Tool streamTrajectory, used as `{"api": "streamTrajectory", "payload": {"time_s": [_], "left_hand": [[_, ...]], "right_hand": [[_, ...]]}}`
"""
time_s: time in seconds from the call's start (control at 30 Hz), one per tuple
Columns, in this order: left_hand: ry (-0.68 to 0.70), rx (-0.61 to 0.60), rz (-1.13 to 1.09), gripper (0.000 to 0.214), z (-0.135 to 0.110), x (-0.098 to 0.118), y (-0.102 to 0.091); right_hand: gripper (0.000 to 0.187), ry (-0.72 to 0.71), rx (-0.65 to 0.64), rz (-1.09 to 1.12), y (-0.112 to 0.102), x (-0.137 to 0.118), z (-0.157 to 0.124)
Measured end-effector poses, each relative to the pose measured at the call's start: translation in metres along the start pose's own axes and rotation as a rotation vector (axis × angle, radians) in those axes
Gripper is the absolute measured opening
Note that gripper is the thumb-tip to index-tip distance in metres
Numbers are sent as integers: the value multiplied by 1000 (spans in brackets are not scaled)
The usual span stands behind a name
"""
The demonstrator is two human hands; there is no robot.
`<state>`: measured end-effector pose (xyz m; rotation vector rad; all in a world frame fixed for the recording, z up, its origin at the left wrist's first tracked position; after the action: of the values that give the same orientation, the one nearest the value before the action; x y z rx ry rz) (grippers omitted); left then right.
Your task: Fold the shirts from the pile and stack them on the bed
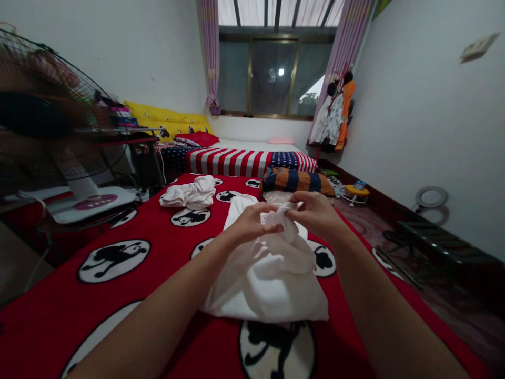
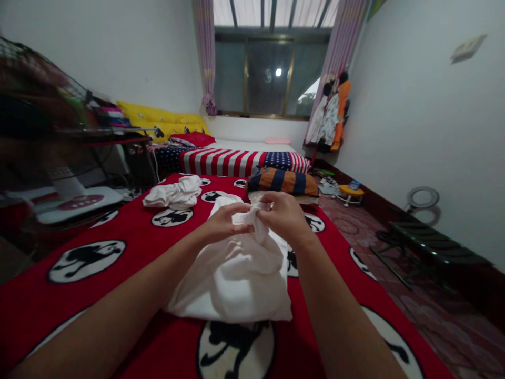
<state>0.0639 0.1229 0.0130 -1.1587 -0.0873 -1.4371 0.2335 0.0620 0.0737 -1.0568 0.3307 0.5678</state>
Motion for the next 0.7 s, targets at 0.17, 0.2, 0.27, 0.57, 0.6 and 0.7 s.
{"api": "streamTrajectory", "payload": {"time_s": [0.17,0.2,0.27,0.57,0.6,0.7], "left_hand": [[-31,22,-52,57,2,5,-14],[-47,22,-21,56,2,6,-15],[-88,38,69,48,1,9,-17],[-178,-217,-256,39,-1,24,-26],[-193,-202,-300,38,-2,27,-30],[-253,-117,-373,38,-4,33,-45]], "right_hand": [[17,-42,87,223,5,-4,-7],[18,-49,90,227,3,-5,-8],[19,-57,113,198,-2,-5,-9],[30,-79,152,265,8,4,-6],[36,-81,156,312,9,6,-5],[34,-39,180,393,6,11,-3]]}}
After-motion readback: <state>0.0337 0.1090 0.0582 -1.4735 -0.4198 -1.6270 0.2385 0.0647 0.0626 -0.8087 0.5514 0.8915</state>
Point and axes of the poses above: each hand's wrist, its own z-axis towards the middle knuckle, its own y-axis out of the palm, x = y × z, the point moved 1 cm from there along z, towards the middle knuckle, and after that the axes turned 6 degrees about z, right-handed, at the moved point
